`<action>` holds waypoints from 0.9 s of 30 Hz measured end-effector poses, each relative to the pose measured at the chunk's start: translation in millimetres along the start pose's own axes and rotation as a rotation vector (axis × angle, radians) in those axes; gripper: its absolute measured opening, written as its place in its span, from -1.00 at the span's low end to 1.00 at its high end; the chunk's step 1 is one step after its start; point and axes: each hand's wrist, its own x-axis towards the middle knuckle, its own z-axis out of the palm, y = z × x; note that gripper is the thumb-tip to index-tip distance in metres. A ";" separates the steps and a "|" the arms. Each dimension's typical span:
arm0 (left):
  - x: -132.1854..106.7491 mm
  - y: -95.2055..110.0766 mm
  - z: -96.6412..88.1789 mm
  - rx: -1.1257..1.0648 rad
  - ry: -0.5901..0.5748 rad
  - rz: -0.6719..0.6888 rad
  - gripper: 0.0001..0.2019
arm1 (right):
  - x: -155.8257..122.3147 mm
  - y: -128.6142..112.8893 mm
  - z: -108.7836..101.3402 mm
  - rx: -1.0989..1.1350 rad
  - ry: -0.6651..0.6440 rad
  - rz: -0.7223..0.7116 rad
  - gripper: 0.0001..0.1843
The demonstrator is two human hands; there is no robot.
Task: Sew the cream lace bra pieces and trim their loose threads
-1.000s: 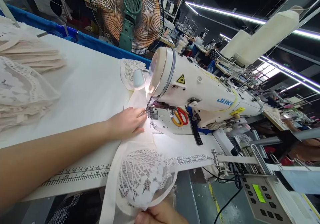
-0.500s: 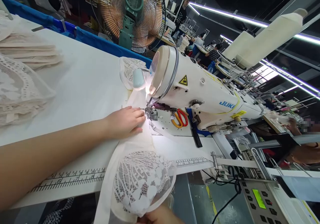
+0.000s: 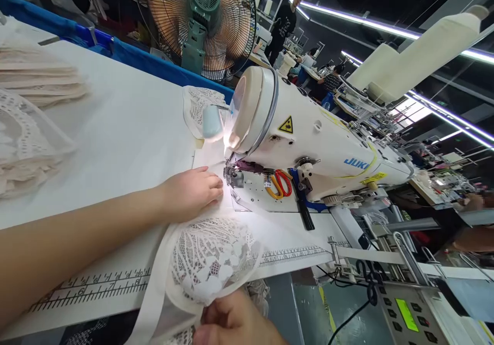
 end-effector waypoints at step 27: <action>0.0 13.8 -12.0 -0.123 -0.016 -0.066 -0.52 | 64.4 -49.7 43.1 0.584 -0.124 -0.307 -0.50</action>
